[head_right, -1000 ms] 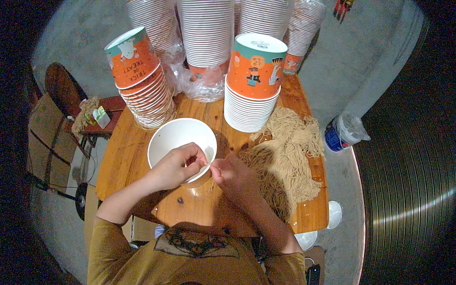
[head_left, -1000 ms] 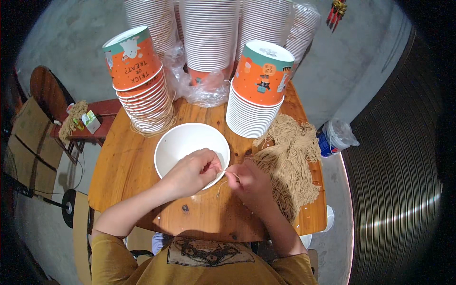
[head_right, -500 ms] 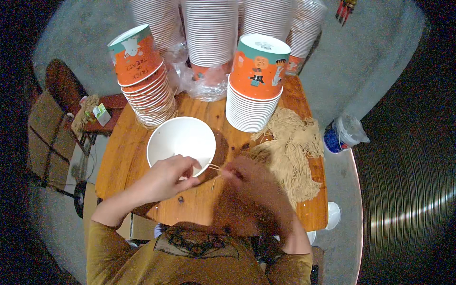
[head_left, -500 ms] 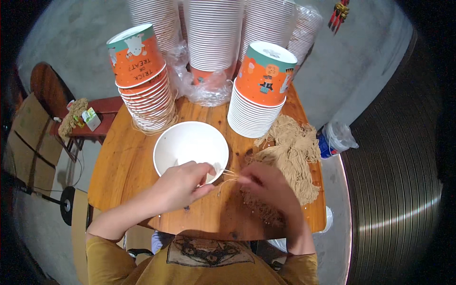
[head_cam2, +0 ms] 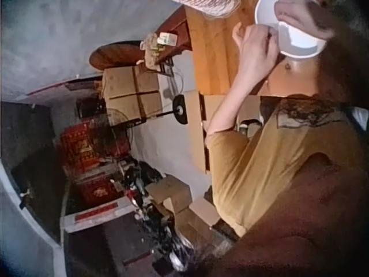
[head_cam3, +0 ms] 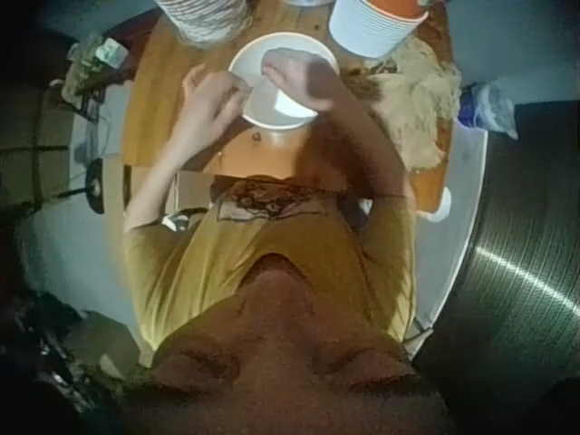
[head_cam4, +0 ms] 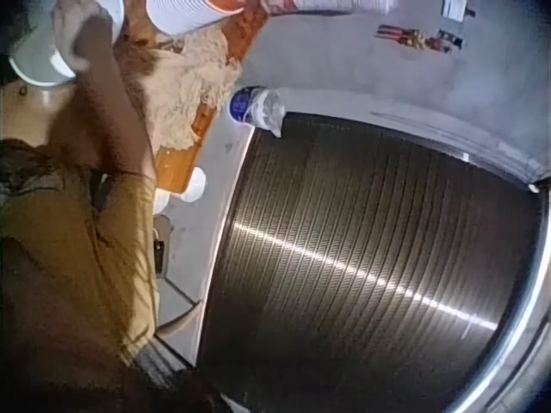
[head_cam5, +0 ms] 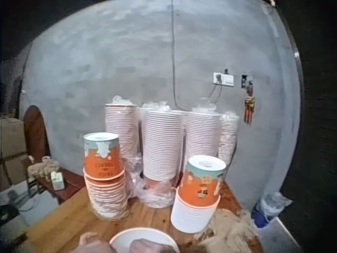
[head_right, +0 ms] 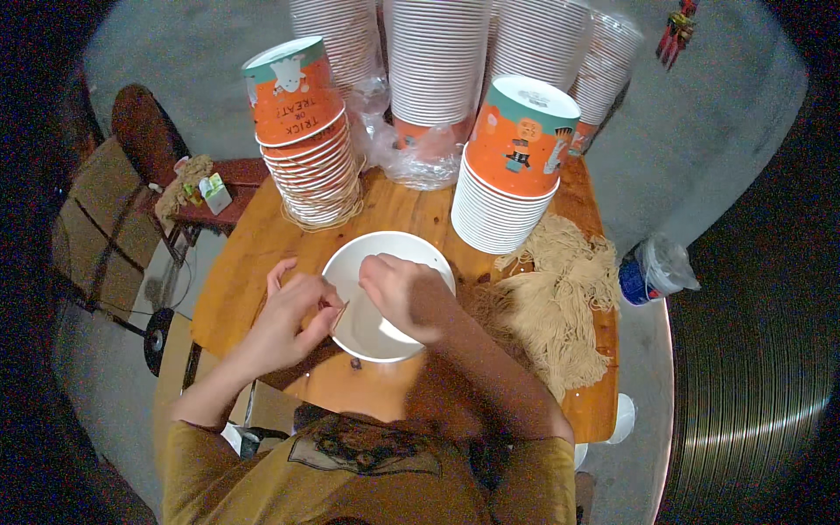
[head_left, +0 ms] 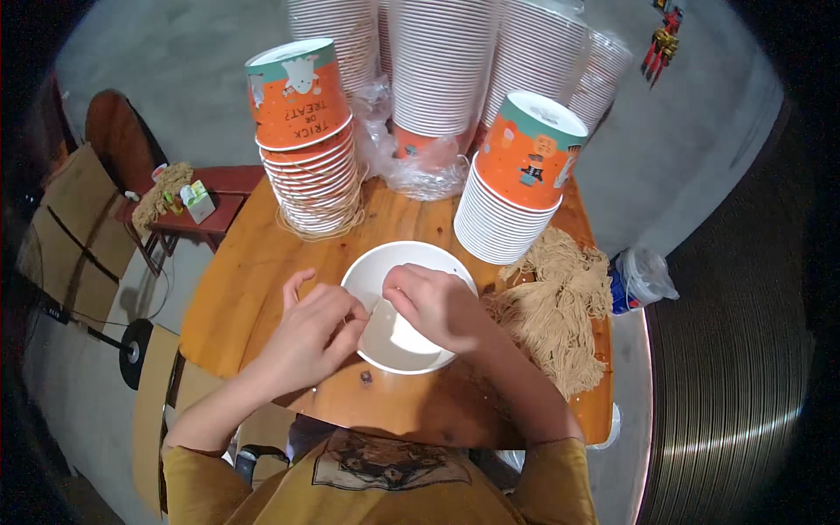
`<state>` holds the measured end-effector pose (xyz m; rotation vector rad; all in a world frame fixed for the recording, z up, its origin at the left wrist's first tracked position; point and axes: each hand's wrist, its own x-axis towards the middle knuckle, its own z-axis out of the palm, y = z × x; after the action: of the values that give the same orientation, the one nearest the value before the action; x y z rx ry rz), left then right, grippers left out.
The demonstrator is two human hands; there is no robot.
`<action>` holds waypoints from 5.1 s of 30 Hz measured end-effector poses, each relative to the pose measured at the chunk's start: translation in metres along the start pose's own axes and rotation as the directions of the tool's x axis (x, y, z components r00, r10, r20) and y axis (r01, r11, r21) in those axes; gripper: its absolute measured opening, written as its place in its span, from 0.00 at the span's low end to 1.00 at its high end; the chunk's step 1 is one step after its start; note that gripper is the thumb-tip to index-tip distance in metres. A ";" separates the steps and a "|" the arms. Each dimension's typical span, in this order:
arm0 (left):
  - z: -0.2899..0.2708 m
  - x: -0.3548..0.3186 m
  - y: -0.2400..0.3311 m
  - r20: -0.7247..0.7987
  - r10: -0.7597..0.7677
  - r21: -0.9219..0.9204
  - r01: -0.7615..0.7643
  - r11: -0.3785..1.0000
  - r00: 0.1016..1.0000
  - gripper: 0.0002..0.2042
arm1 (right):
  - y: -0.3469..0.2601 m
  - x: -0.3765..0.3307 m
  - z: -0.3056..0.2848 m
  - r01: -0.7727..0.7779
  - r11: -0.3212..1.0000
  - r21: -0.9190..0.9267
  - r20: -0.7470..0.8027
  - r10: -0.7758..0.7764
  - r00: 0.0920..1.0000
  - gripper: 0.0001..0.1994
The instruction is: Threading string through the rims of stacks of paper cups for packaging or display purposes.
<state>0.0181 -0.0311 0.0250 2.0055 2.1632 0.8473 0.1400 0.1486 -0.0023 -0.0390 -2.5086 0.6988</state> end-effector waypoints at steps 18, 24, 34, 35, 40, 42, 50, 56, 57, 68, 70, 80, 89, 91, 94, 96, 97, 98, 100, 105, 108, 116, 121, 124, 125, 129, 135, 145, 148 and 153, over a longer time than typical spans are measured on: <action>0.008 0.005 -0.010 -0.085 -0.022 0.019 0.024 1.000 0.996 0.08 | -0.005 -0.002 -0.007 -0.342 0.904 -0.255 -0.173 0.306 0.936 0.06; 0.012 0.004 -0.013 -0.056 -0.029 -0.055 0.026 0.998 0.998 0.07 | -0.011 0.001 -0.013 -0.378 0.925 -0.048 -0.101 0.372 0.923 0.05; 0.010 0.005 -0.018 -0.016 -0.019 -0.109 0.017 0.994 1.000 0.05 | -0.009 -0.005 -0.008 -0.117 0.963 0.241 0.218 0.064 0.974 0.06; 0.010 0.005 -0.019 -0.018 -0.021 -0.108 0.019 0.994 1.000 0.05 | -0.012 -0.004 -0.007 -0.131 0.965 0.227 0.240 0.075 0.968 0.06; 0.010 0.005 -0.019 -0.014 -0.026 -0.137 0.024 0.990 1.000 0.05 | -0.015 -0.002 -0.003 -0.091 0.979 0.182 0.153 0.063 0.986 0.08; 0.011 0.005 -0.022 -0.016 -0.010 -0.157 0.007 0.988 1.000 0.06 | -0.015 -0.002 0.000 -0.030 0.992 0.125 0.125 0.014 0.992 0.08; 0.011 0.006 -0.023 -0.031 -0.011 -0.233 0.004 0.973 0.999 0.10 | -0.006 0.008 0.006 0.001 0.960 0.278 0.129 -0.039 0.991 0.07; 0.010 0.006 -0.027 -0.050 0.033 -0.229 -0.044 0.972 0.998 0.10 | -0.011 0.014 0.005 0.003 0.982 0.191 0.178 -0.038 0.983 0.05; 0.010 0.007 -0.027 -0.043 0.039 -0.233 -0.049 0.971 0.998 0.09 | -0.012 0.014 0.005 0.003 0.982 0.191 0.180 -0.038 0.983 0.05; 0.011 0.009 -0.031 -0.032 0.038 -0.248 -0.045 0.968 0.999 0.09 | -0.016 0.012 0.009 0.011 0.995 0.101 0.081 -0.020 0.996 0.04; 0.015 0.010 -0.032 -0.068 0.044 -0.257 -0.060 0.964 0.997 0.08 | -0.016 0.012 0.005 -0.006 0.994 0.105 0.105 -0.005 0.994 0.04; 0.020 0.015 -0.021 -0.034 -0.211 -0.277 0.194 0.941 0.977 0.05 | -0.008 0.003 -0.007 -0.065 0.993 -0.102 0.064 0.072 0.995 0.06; 0.012 0.016 -0.013 -0.123 0.131 0.082 -0.121 0.989 0.984 0.05 | 0.005 0.005 -0.012 0.020 0.960 -0.279 0.082 0.003 0.997 0.07; 0.010 0.018 -0.016 -0.028 0.251 0.038 -0.250 0.968 0.968 0.07 | 0.007 0.006 -0.011 0.028 0.964 -0.264 0.062 -0.012 0.998 0.07; 0.011 0.018 -0.019 0.024 0.364 -0.021 -0.363 0.931 0.931 0.08 | 0.008 0.010 -0.009 0.042 0.971 -0.237 0.076 -0.025 0.997 0.06; 0.009 0.021 -0.019 0.065 0.430 0.014 -0.432 0.902 0.900 0.08 | 0.011 0.010 -0.009 0.033 0.972 -0.231 0.106 -0.008 0.994 0.06; 0.008 0.023 -0.019 0.107 0.489 0.047 -0.496 0.867 0.865 0.09 | 0.013 0.010 -0.008 0.037 0.973 -0.229 0.144 -0.004 0.990 0.06; 0.007 0.024 -0.020 0.108 0.489 0.047 -0.496 0.867 0.865 0.09 | 0.013 0.011 -0.008 0.044 0.974 -0.223 0.185 -0.002 0.983 0.06; 0.003 0.027 -0.021 0.188 0.590 0.069 -0.610 0.789 0.785 0.09 | 0.013 0.012 -0.008 0.043 0.965 -0.260 0.214 0.014 0.977 0.06; -0.003 0.033 -0.018 0.277 0.635 0.113 -0.681 0.723 0.721 0.07 | 0.011 0.012 -0.009 0.052 0.947 -0.318 0.288 0.044 0.956 0.06; -0.005 0.036 -0.020 0.310 0.638 0.173 -0.702 0.691 0.705 0.07 | 0.019 0.009 -0.012 0.018 0.941 -0.338 0.216 0.059 0.974 0.06; -0.029 0.037 -0.071 0.257 0.440 0.497 -0.508 0.704 0.861 0.07 | 0.015 -0.003 -0.078 -0.402 0.605 0.687 0.192 0.383 0.904 0.10; -0.036 0.032 -0.094 0.116 0.325 0.438 -0.342 0.831 0.939 0.12 | 0.016 -0.013 -0.080 -0.321 0.095 0.942 0.230 0.513 0.827 0.09; -0.031 0.031 -0.081 -0.074 0.231 0.241 -0.207 0.948 0.970 0.15 | 0.006 -0.014 -0.068 -0.223 -0.134 0.966 0.260 0.502 0.825 0.09; -0.023 0.031 -0.057 -0.145 0.099 -0.002 -0.100 0.995 0.984 0.16 | -0.002 -0.014 -0.062 -0.144 -0.182 0.973 0.219 0.519 0.826 0.09; 0.002 0.024 0.020 -0.051 -0.021 -0.661 -0.018 0.750 0.999 0.30 | -0.047 0.010 -0.040 -0.061 -0.391 0.918 0.290 0.560 0.776 0.07; 0.018 0.012 0.040 0.233 -0.134 -0.922 0.263 0.284 0.963 0.29 | -0.045 0.011 -0.037 -0.012 -0.016 1.000 0.019 0.512 0.859 0.10; 0.005 -0.008 0.025 0.246 -0.233 -0.838 0.327 0.436 0.941 0.13 | 0.010 -0.033 -0.028 -0.303 0.804 0.512 -0.315 0.504 0.805 0.04; 0.006 -0.006 0.025 0.146 -0.196 -0.768 0.236 0.596 0.970 0.13 | -0.003 -0.037 -0.021 -0.162 0.952 -0.259 -0.493 0.014 0.870 0.11; 0.016 -0.001 0.031 -0.002 -0.035 -0.533 0.029 0.846 0.999 0.18 | -0.051 -0.044 -0.011 -0.136 0.899 0.416 -0.084 0.187 0.979 0.11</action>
<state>0.0526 -0.0273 0.0249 1.6736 1.6941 1.2845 0.1887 0.1026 0.0087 -0.1379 -2.2120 1.2400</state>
